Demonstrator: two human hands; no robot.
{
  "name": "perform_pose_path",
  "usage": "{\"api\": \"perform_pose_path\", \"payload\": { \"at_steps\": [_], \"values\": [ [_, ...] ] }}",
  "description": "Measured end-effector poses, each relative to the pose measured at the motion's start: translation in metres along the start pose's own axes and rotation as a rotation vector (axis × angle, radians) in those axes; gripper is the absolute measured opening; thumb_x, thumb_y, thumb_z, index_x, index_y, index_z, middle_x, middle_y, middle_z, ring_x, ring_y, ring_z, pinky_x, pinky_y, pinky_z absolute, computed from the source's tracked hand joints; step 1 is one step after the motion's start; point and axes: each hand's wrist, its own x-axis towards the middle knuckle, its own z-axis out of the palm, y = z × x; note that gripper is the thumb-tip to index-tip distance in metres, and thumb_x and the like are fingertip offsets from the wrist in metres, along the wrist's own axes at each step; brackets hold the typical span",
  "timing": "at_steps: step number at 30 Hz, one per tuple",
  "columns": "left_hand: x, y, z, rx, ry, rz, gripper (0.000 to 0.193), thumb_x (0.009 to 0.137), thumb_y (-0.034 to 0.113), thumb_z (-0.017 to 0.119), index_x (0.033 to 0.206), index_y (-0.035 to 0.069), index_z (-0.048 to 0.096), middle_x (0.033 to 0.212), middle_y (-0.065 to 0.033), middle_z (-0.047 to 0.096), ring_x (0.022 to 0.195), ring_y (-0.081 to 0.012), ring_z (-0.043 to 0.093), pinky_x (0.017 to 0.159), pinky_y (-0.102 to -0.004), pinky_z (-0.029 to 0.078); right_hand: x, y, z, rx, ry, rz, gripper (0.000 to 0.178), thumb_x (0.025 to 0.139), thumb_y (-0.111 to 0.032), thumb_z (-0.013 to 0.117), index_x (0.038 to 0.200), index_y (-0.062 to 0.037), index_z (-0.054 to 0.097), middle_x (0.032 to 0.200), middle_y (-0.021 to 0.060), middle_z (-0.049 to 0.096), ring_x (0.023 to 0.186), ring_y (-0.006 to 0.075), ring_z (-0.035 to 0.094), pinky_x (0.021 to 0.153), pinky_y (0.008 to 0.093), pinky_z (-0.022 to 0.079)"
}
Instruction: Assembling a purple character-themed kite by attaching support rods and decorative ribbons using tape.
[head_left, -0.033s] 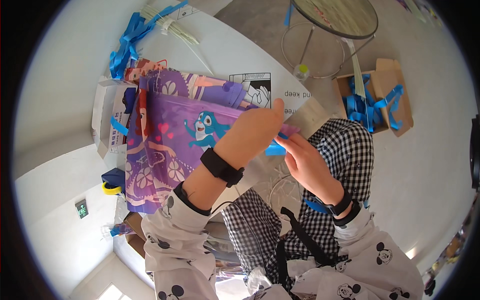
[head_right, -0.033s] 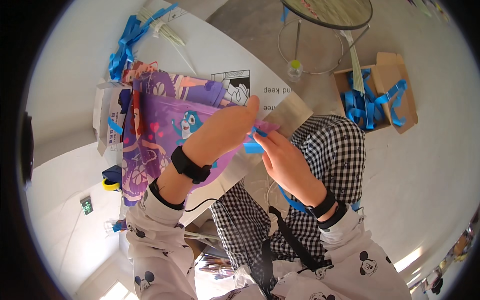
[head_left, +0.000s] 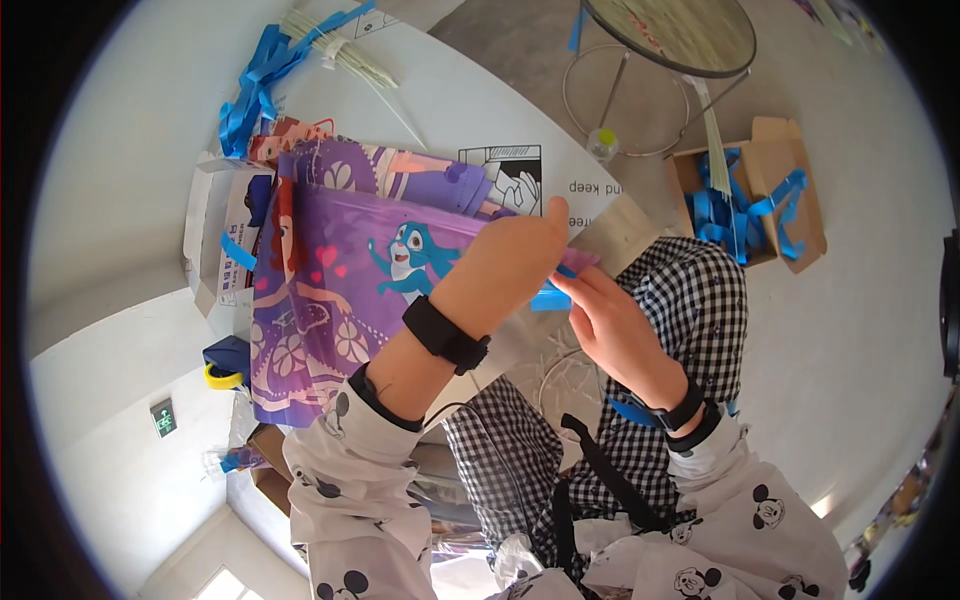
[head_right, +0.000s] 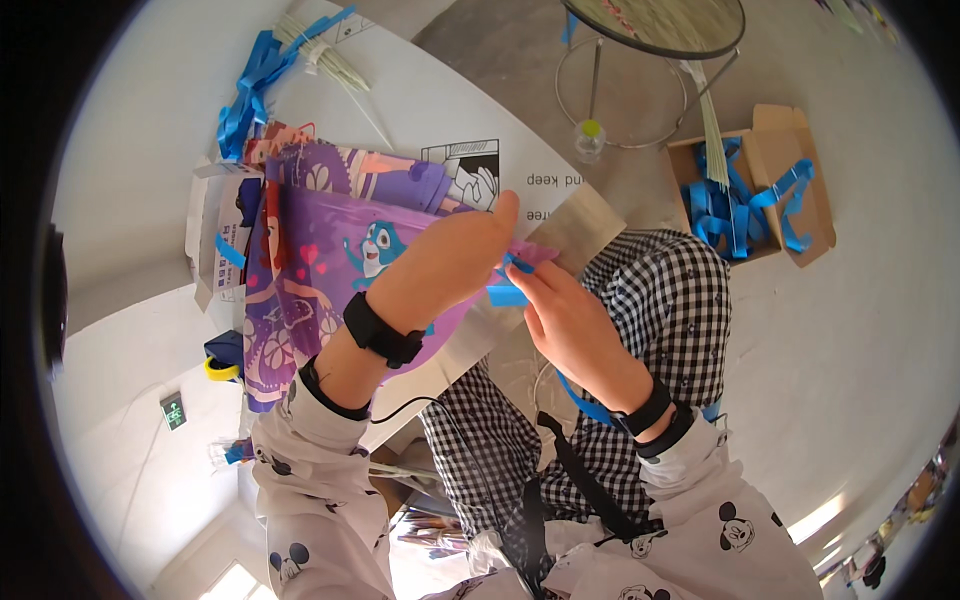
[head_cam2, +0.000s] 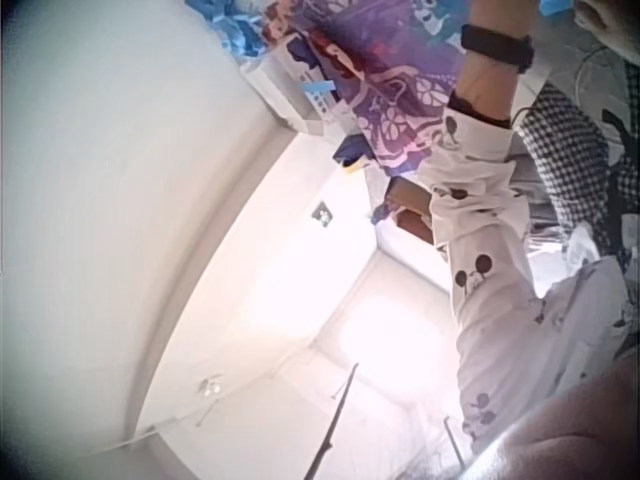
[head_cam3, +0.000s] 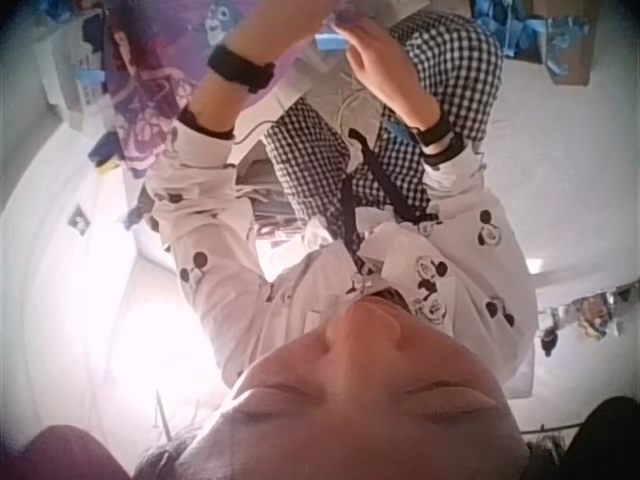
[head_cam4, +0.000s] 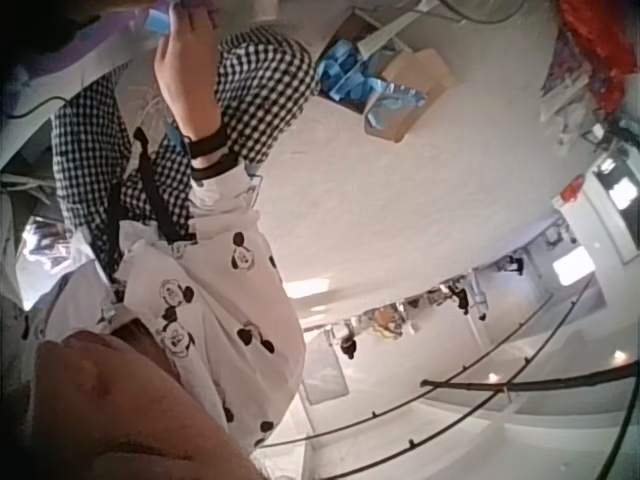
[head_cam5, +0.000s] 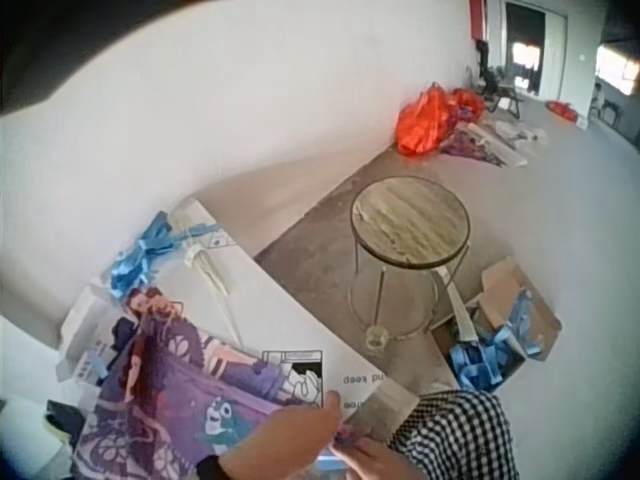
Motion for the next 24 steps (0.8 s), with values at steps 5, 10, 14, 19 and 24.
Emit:
{"api": "perform_pose_path", "payload": {
  "at_steps": [5, 10, 14, 19, 24],
  "values": [
    [0.003, 0.006, 0.003, 0.126, 0.009, 0.004, 0.032, 0.08, 0.004, 0.058, 0.105, -0.005, 0.042, 0.066, -0.0153, 0.058, 0.067, -0.0334, 0.062, 0.056, -0.0404, 0.048, 0.0, 0.0, 0.0, 0.002, 0.004, -0.012, 0.046, 0.08, 0.004, 0.061, 0.125, -0.0008, 0.054, 0.104, 0.0127, 0.057, 0.088, 0.0305, 0.061, 0.072, 0.0374, 0.054],
    [0.009, 0.013, 0.003, 0.151, -0.016, -0.057, 0.029, 0.078, 0.002, 0.057, 0.103, -0.007, 0.043, 0.064, -0.0141, 0.057, 0.064, -0.0317, 0.062, 0.055, -0.0393, 0.048, -0.001, 0.001, 0.0, -0.024, 0.011, -0.007, 0.047, 0.08, 0.004, 0.06, 0.126, -0.002, 0.054, 0.102, 0.0122, 0.057, 0.087, 0.0296, 0.061, 0.07, 0.0371, 0.054],
    [0.008, 0.015, 0.009, 0.144, 0.09, -0.063, 0.03, 0.077, 0.001, 0.058, 0.102, -0.007, 0.044, 0.064, -0.0147, 0.059, 0.065, -0.0319, 0.063, 0.052, -0.0397, 0.048, -0.001, 0.003, 0.004, -0.029, 0.006, -0.017, 0.047, 0.08, 0.003, 0.06, 0.126, -0.0029, 0.054, 0.101, 0.0117, 0.057, 0.087, 0.029, 0.061, 0.069, 0.0374, 0.054],
    [0.014, 0.025, 0.006, 0.303, -0.039, -0.346, 0.033, 0.074, 0.003, 0.065, 0.099, -0.003, 0.043, 0.068, -0.0132, 0.064, 0.07, -0.0284, 0.068, 0.05, -0.0378, 0.051, -0.001, 0.002, 0.001, -0.024, 0.011, -0.003, 0.044, 0.08, 0.003, 0.059, 0.123, -0.0058, 0.056, 0.099, 0.0108, 0.059, 0.083, 0.0293, 0.062, 0.068, 0.0373, 0.053],
    [0.005, 0.012, 0.011, 0.33, 0.086, -0.48, 0.049, 0.067, 0.013, 0.078, 0.099, -0.001, 0.043, 0.076, -0.0144, 0.063, 0.076, -0.0265, 0.068, 0.055, -0.0356, 0.053, -0.006, 0.009, 0.004, 0.068, 0.112, 0.016, 0.032, 0.082, 0.002, 0.06, 0.113, -0.0082, 0.06, 0.098, 0.0088, 0.064, 0.076, 0.0299, 0.063, 0.066, 0.0367, 0.053]
  ]
}}
